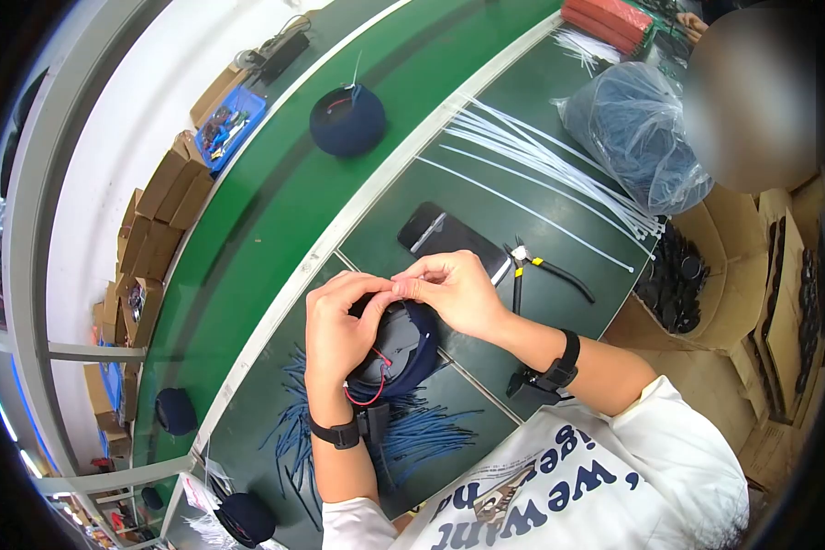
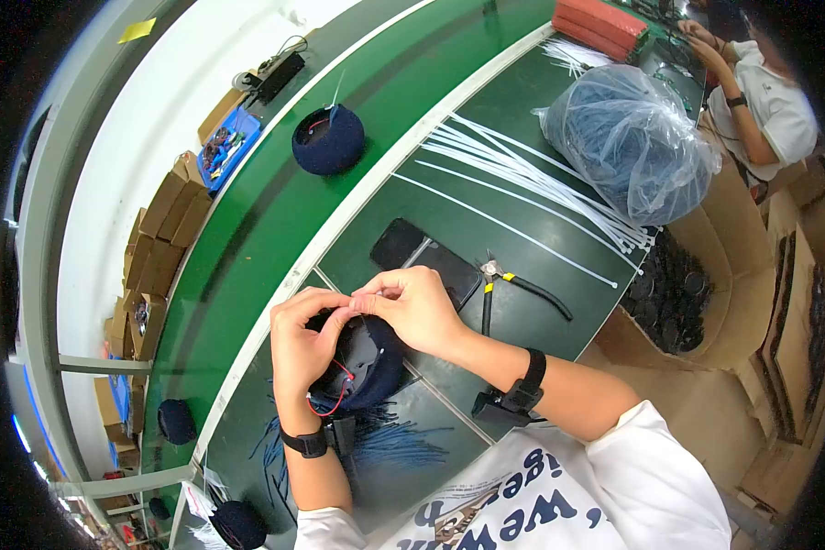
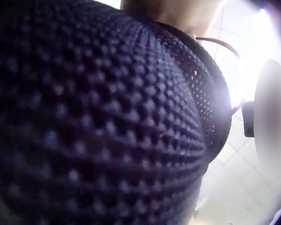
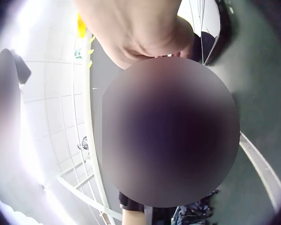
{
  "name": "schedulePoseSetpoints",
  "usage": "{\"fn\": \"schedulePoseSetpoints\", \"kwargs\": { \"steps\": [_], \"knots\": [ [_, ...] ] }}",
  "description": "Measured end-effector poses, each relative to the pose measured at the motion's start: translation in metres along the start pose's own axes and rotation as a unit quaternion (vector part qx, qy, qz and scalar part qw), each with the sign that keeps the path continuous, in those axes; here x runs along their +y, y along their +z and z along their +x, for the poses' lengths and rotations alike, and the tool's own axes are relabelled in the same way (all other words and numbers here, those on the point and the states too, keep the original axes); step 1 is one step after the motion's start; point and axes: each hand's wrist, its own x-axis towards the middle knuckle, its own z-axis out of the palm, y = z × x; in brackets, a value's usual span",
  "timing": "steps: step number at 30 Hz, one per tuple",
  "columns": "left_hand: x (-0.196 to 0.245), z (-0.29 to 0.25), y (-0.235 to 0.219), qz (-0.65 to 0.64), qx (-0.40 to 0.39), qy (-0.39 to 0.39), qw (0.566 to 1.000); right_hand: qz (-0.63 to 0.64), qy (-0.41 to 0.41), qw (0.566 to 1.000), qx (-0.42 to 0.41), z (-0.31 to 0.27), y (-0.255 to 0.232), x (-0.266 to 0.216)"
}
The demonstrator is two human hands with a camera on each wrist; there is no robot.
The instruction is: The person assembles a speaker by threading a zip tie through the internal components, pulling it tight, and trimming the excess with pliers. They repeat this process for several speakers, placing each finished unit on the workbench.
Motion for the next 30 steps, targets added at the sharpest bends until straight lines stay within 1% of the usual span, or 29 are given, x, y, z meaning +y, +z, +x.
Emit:
{"fn": "schedulePoseSetpoints", "kwargs": {
  "steps": [4, 7, 8, 9, 11, 13, 14, 15, 17, 22, 27, 29, 30],
  "knots": [
    [-0.003, -0.001, 0.001, 0.007, -0.009, -0.021, 1.0, 0.038, 0.015, 0.999, 0.009, -0.003, 0.006, 0.014],
    [0.004, 0.002, -0.007, 0.046, 0.061, 0.049, 0.996, 0.08, 0.021, 0.997, -0.008, -0.007, 0.002, 0.017],
    [0.014, -0.002, -0.019, 0.085, 0.078, 0.056, 0.992, 0.087, 0.032, 0.995, -0.029, -0.012, -0.007, 0.0],
    [0.031, -0.01, -0.029, 0.066, 0.061, 0.038, 0.995, 0.105, 0.018, 0.994, -0.033, -0.016, -0.015, 0.002],
    [0.061, -0.023, -0.029, 0.005, -0.022, -0.017, 1.0, 0.073, 0.037, 0.992, -0.096, -0.025, -0.03, -0.007],
    [0.064, -0.03, -0.015, 0.041, -0.087, 0.012, 0.995, 0.065, 0.064, 0.987, -0.13, -0.033, -0.036, -0.02],
    [0.055, -0.037, -0.007, 0.05, -0.108, 0.0, 0.993, 0.061, 0.076, 0.985, -0.144, -0.037, -0.038, -0.023],
    [0.048, -0.04, -0.001, 0.049, -0.101, -0.004, 0.994, 0.068, 0.069, 0.984, -0.149, -0.04, -0.039, -0.023],
    [0.051, -0.042, -0.001, 0.023, -0.077, -0.035, 0.996, 0.08, 0.057, 0.983, -0.157, -0.047, -0.039, -0.023],
    [0.045, -0.046, 0.002, 0.018, -0.06, 0.006, 0.998, 0.034, 0.015, 0.984, -0.172, -0.051, -0.038, -0.018],
    [0.047, -0.048, 0.002, 0.021, -0.069, 0.004, 0.997, 0.022, -0.035, 0.985, -0.165, -0.05, -0.037, -0.011],
    [0.047, -0.048, 0.002, 0.018, -0.068, -0.003, 0.998, 0.057, 0.023, 0.987, -0.146, -0.053, -0.033, -0.015],
    [0.046, -0.048, 0.003, 0.014, -0.055, 0.009, 0.998, 0.074, 0.051, 0.987, -0.137, -0.054, -0.032, -0.018]
  ]
}}
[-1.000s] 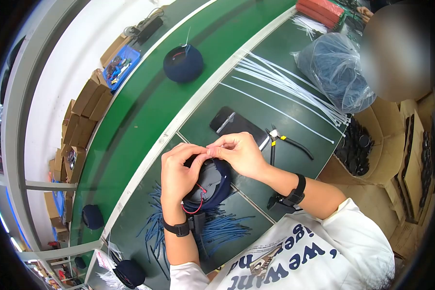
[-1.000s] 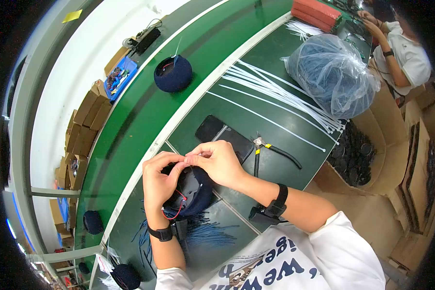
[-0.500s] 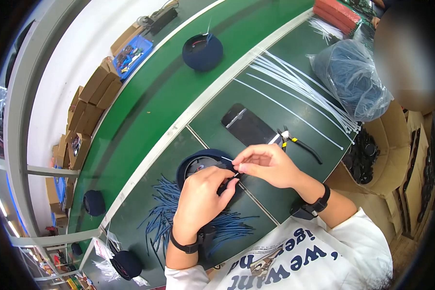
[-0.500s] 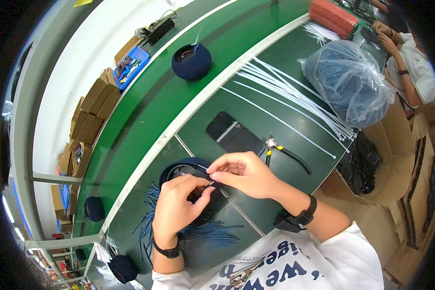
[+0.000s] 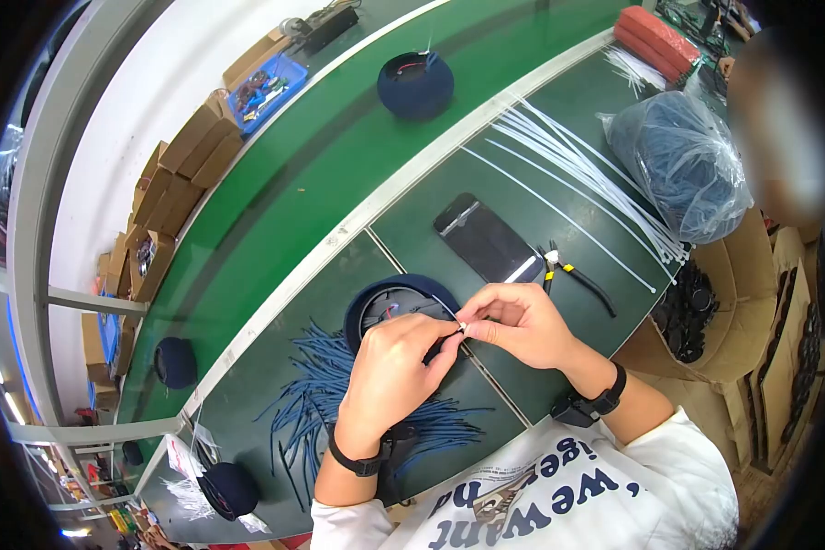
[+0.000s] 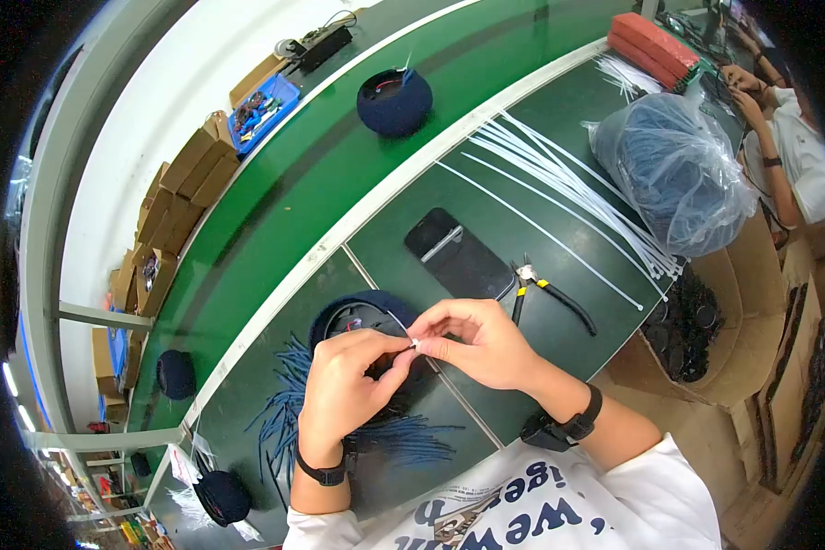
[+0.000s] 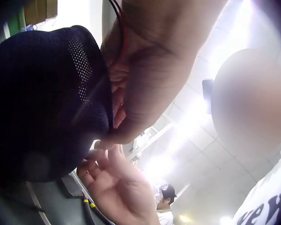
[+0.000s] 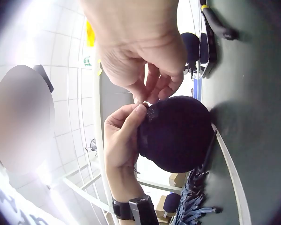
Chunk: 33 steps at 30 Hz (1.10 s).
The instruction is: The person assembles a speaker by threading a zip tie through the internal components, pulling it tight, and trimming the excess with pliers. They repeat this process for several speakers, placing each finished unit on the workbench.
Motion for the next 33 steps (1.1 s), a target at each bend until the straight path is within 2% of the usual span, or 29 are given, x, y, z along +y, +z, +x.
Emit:
{"fn": "schedulePoseSetpoints", "kwargs": {
  "steps": [2, 5, 6, 8, 11, 12, 15, 19, 25, 29, 33],
  "knots": [
    [-0.003, 0.0, 0.002, -0.007, 0.027, 0.026, 0.999, 0.018, 0.027, 0.999, -0.004, 0.001, 0.002, -0.002],
    [0.0, -0.005, -0.001, -0.062, -0.021, -0.067, 0.996, 0.013, 0.061, 0.998, -0.003, 0.003, 0.001, -0.003],
    [0.002, -0.002, -0.003, -0.01, -0.031, -0.042, 0.999, 0.006, 0.071, 0.997, -0.001, 0.004, 0.0, -0.003],
    [0.006, 0.006, -0.008, 0.093, -0.052, 0.007, 0.994, 0.0, 0.033, 0.999, 0.013, 0.005, -0.003, -0.003],
    [0.008, 0.007, -0.014, 0.139, -0.011, -0.045, 0.989, -0.003, -0.034, 0.998, 0.05, 0.002, -0.016, -0.005],
    [0.004, 0.007, -0.012, 0.154, 0.014, -0.035, 0.987, -0.005, -0.028, 0.999, 0.038, 0.0, -0.018, -0.008],
    [-0.001, 0.008, -0.012, 0.16, 0.011, -0.012, 0.987, -0.009, -0.004, 0.999, 0.03, -0.002, -0.012, -0.009],
    [-0.022, 0.002, -0.013, 0.043, -0.016, 0.08, 0.996, 0.016, -0.012, 0.999, 0.042, 0.001, -0.002, 0.002],
    [-0.026, 0.003, -0.002, 0.018, 0.017, 0.094, 0.995, 0.027, 0.016, 0.999, 0.042, 0.005, 0.004, 0.006],
    [-0.029, 0.004, 0.005, 0.005, 0.035, 0.124, 0.992, 0.033, -0.009, 0.999, -0.002, 0.01, -0.002, 0.01],
    [-0.032, 0.002, 0.008, 0.029, 0.015, 0.111, 0.993, 0.007, -0.002, 1.0, 0.004, 0.01, -0.009, 0.006]
  ]
}}
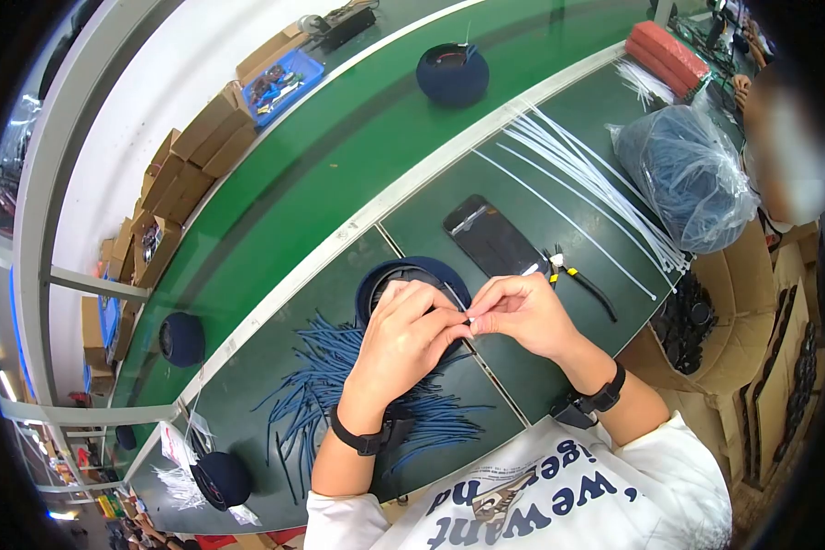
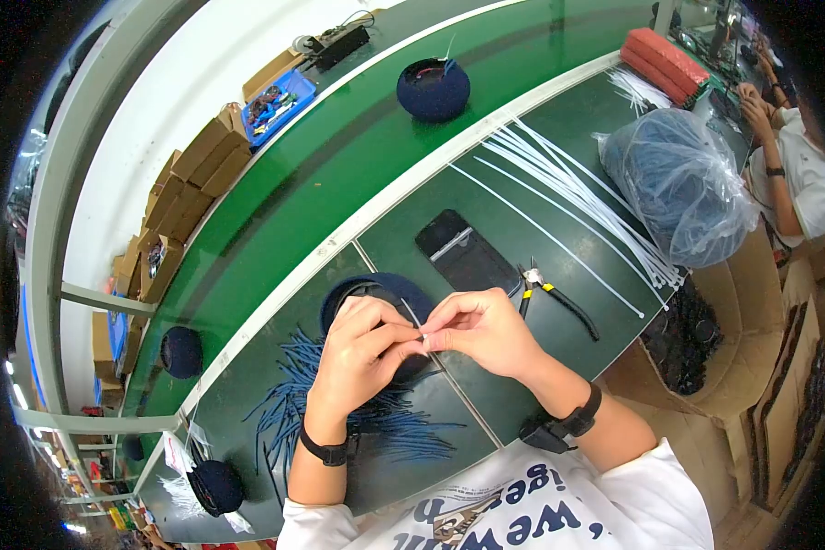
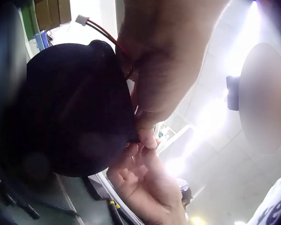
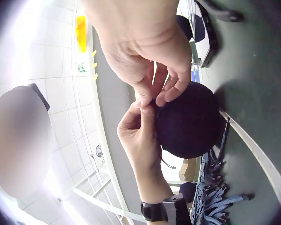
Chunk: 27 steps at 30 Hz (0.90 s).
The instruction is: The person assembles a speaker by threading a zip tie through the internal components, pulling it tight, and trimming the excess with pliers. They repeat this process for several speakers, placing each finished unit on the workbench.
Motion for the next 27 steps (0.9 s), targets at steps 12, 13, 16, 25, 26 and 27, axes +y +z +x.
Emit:
{"fn": "schedulePoseSetpoints", "kwargs": {
  "steps": [12, 13, 16, 25, 26, 27],
  "knots": [
    [-0.024, -0.005, -0.048, 0.087, -0.06, -0.105, 0.989, -0.001, -0.045, 0.998, 0.044, -0.006, -0.014, -0.022],
    [-0.022, -0.006, -0.049, 0.111, -0.034, -0.127, 0.985, -0.017, -0.053, 0.996, 0.063, -0.006, -0.012, -0.023],
    [-0.019, -0.002, -0.052, 0.044, 0.047, -0.069, 0.995, -0.031, -0.02, 0.997, 0.067, -0.003, -0.006, -0.026],
    [-0.008, 0.005, 0.025, 0.02, 0.138, 0.145, 0.979, -0.041, 0.008, 0.999, 0.027, -0.01, -0.014, -0.019],
    [-0.006, 0.005, 0.026, 0.028, 0.159, 0.159, 0.974, -0.039, 0.012, 0.999, 0.033, -0.012, -0.013, -0.019],
    [-0.006, 0.003, 0.025, 0.026, 0.172, 0.167, 0.97, -0.039, 0.02, 0.998, 0.039, -0.013, -0.011, -0.022]
  ]
}}
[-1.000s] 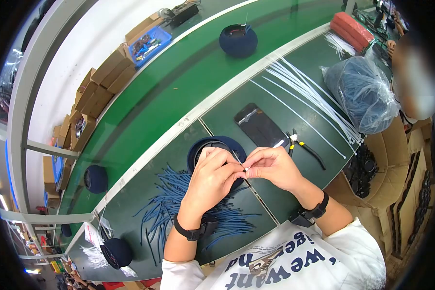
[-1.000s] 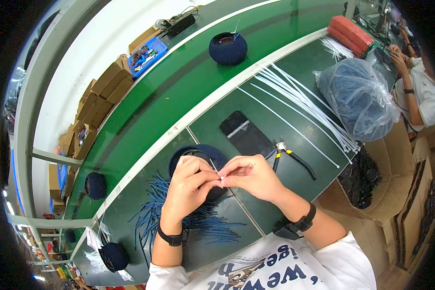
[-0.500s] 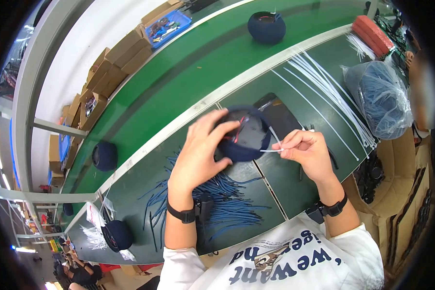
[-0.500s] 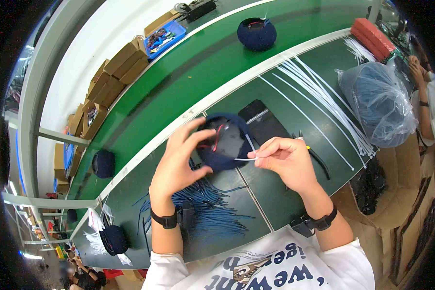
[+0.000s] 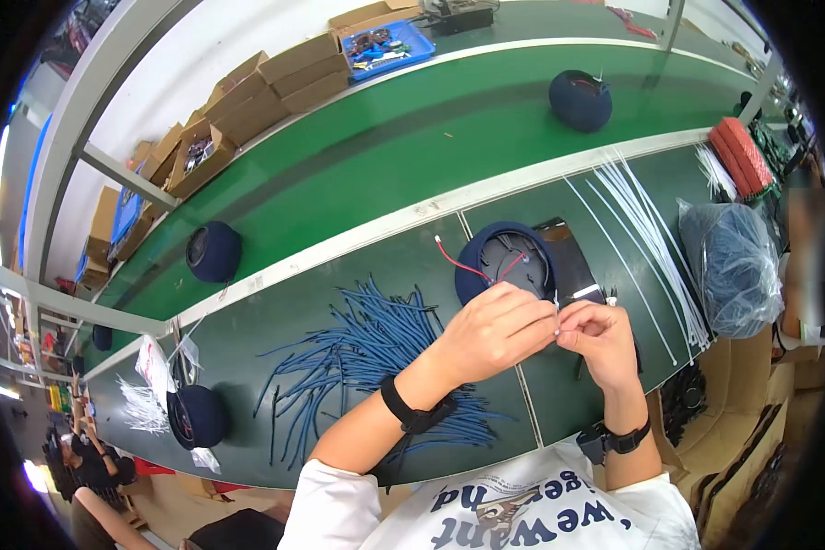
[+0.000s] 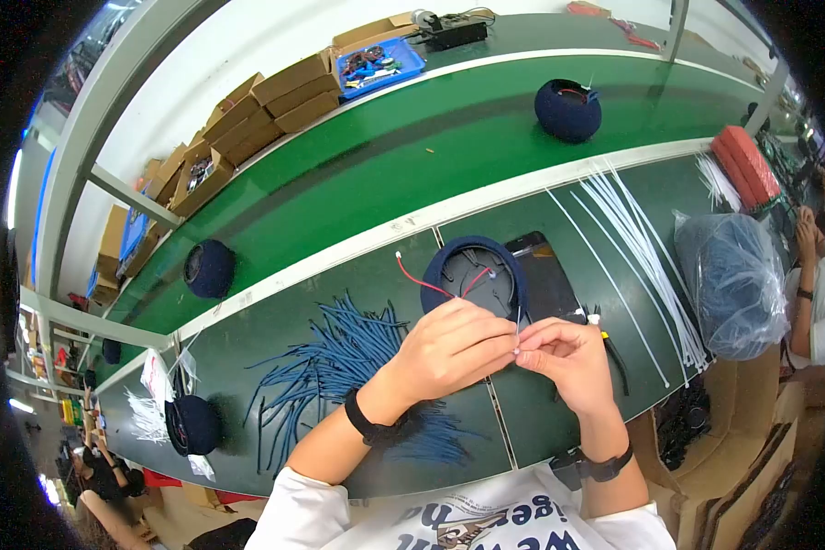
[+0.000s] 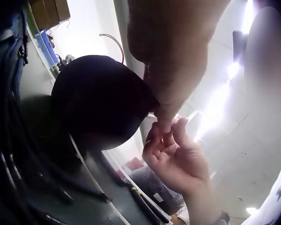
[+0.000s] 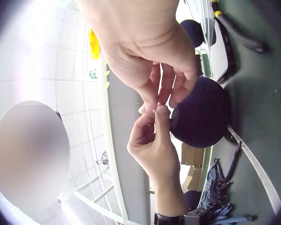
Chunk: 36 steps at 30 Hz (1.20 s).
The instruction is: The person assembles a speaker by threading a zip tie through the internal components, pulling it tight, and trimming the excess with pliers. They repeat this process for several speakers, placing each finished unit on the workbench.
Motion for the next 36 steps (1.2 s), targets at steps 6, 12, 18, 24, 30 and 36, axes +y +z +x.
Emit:
{"fn": "schedulePoseSetpoints", "kwargs": {
  "steps": [6, 12, 18, 24, 30, 36],
  "knots": [
    [0.004, -0.009, 0.009, 0.009, 0.024, 0.046, 0.999, -0.057, -0.016, 0.998, 0.014, -0.006, 0.001, -0.008],
    [0.003, -0.01, 0.005, 0.048, 0.003, 0.018, 0.999, -0.156, -0.109, 0.98, 0.05, -0.011, -0.004, -0.014],
    [-0.009, -0.005, -0.002, 0.027, -0.021, -0.055, 0.998, -0.172, -0.118, 0.972, 0.112, -0.005, -0.027, -0.016],
    [-0.003, 0.003, -0.014, 0.097, -0.117, -0.28, 0.948, -0.199, -0.15, 0.964, 0.097, 0.003, -0.022, -0.022],
    [-0.024, -0.002, -0.029, -0.048, -0.153, -0.269, 0.95, -0.145, -0.14, 0.979, 0.02, 0.004, -0.044, -0.018],
    [-0.033, -0.002, -0.063, -0.079, -0.203, -0.412, 0.885, -0.192, -0.058, 0.977, -0.074, 0.027, -0.051, -0.022]
  ]
}}
